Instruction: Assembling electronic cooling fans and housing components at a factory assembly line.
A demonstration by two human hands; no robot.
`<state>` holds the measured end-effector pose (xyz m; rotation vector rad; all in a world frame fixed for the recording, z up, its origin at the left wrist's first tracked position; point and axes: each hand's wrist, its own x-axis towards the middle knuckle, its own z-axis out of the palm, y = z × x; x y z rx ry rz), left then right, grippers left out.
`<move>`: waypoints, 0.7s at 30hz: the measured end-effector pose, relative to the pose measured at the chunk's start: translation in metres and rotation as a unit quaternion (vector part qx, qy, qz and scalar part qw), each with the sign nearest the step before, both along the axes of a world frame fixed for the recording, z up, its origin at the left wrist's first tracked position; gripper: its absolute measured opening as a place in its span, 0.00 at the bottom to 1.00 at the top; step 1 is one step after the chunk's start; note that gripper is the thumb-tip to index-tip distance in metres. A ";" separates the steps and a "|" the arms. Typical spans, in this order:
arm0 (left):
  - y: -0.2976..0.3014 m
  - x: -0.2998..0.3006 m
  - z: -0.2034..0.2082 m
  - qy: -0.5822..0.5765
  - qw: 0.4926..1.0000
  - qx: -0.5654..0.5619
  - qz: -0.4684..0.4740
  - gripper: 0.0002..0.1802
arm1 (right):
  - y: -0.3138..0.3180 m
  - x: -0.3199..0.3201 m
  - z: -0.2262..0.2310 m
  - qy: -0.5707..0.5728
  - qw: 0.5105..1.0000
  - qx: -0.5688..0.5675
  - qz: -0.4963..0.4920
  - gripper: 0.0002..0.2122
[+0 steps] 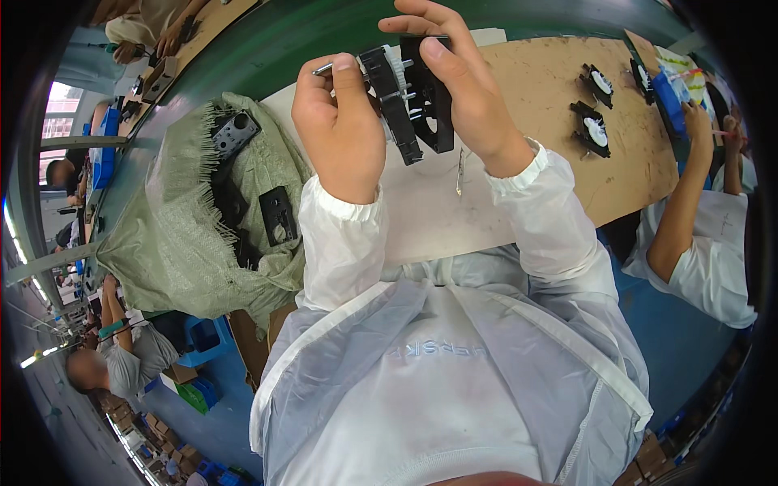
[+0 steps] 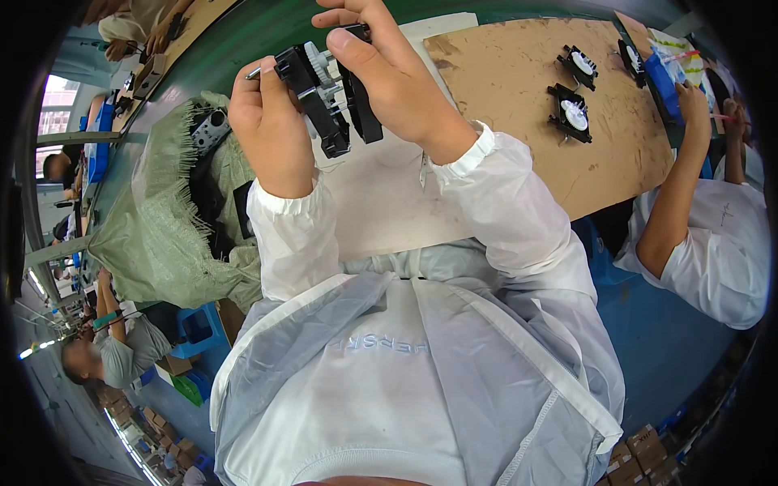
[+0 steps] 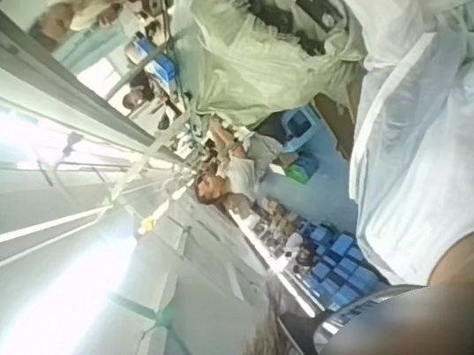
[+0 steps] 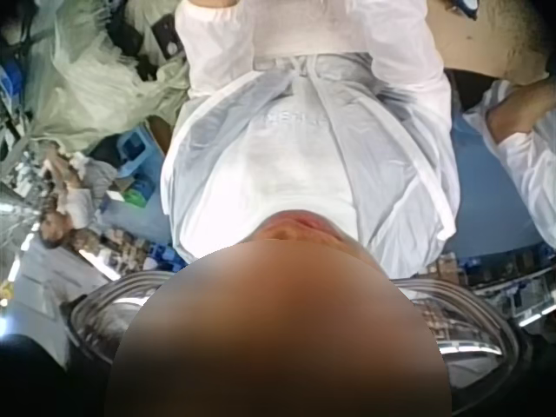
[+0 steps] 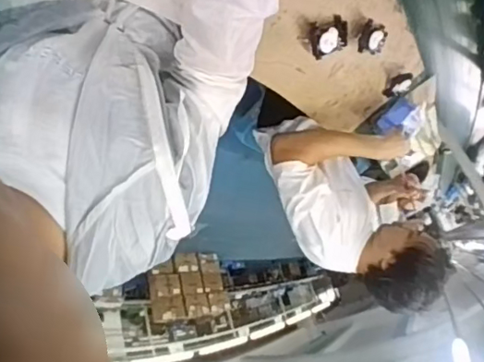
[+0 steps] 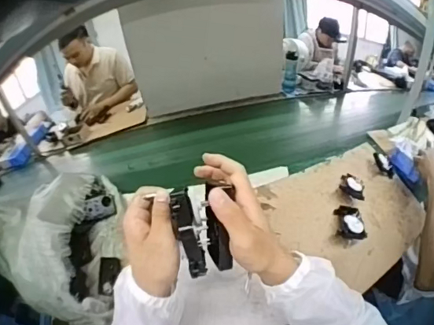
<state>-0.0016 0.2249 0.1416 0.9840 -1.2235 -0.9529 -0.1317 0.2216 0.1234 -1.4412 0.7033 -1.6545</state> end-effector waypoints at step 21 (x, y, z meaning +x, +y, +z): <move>-0.003 -0.013 -0.014 -0.044 0.999 -0.010 0.028 0.10 | 0.013 0.008 0.010 0.024 0.986 0.148 -0.075 0.21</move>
